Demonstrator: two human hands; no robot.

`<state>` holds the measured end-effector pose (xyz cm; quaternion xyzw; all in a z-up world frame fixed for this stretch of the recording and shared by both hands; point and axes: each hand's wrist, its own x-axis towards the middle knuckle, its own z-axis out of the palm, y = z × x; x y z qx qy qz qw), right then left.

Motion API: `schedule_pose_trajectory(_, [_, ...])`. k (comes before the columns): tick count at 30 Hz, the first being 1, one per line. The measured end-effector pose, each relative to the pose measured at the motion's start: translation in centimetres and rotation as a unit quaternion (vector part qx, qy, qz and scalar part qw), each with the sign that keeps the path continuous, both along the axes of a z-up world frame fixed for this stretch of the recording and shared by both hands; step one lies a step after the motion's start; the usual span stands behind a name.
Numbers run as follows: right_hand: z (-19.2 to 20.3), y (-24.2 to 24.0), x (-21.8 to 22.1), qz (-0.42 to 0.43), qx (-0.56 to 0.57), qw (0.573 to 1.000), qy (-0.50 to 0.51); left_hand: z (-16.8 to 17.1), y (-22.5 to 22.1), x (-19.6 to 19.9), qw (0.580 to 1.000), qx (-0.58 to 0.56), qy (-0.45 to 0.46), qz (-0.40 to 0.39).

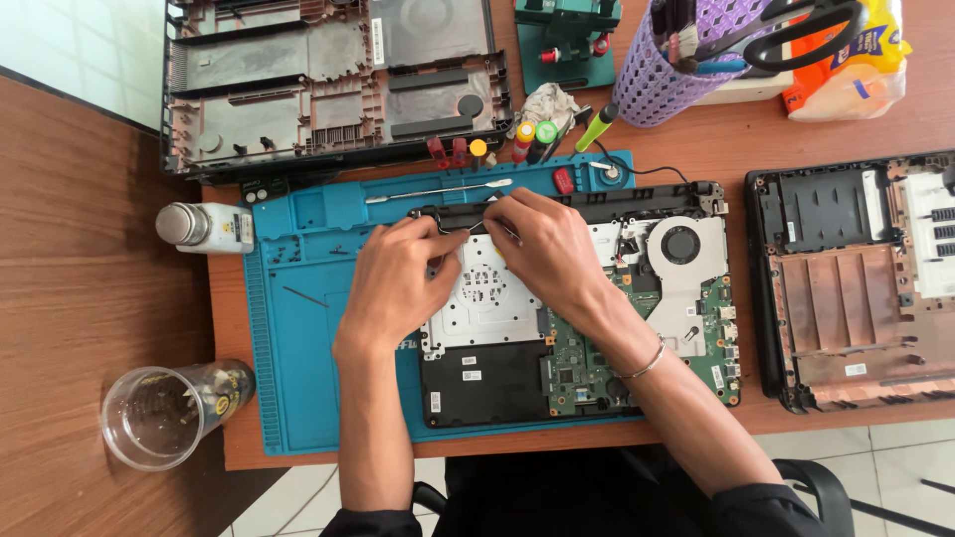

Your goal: The person connects internal ribbon cables to a laptop motherboard using their hands and tweezers, then presses the components into place.

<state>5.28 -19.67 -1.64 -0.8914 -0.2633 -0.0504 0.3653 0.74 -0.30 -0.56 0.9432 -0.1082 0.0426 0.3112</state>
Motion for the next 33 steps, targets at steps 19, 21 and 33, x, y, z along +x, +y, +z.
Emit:
schedule_pose_trajectory(19, [-0.5,-0.4,0.0,0.036,0.007,0.998,-0.043,0.0,-1.8,-1.0,0.997,0.077,-0.032,0.004])
schedule_pose_trajectory(21, [-0.4,-0.4,0.1,0.042,0.006,0.998,-0.057,0.0,-2.0,-1.0,0.995,0.088,-0.034,0.012])
schedule_pose_trajectory(33, [1.1,-2.1,-0.2,0.063,-0.031,0.996,0.061,0.6,-2.2,-0.9,0.997,0.066,-0.029,0.022])
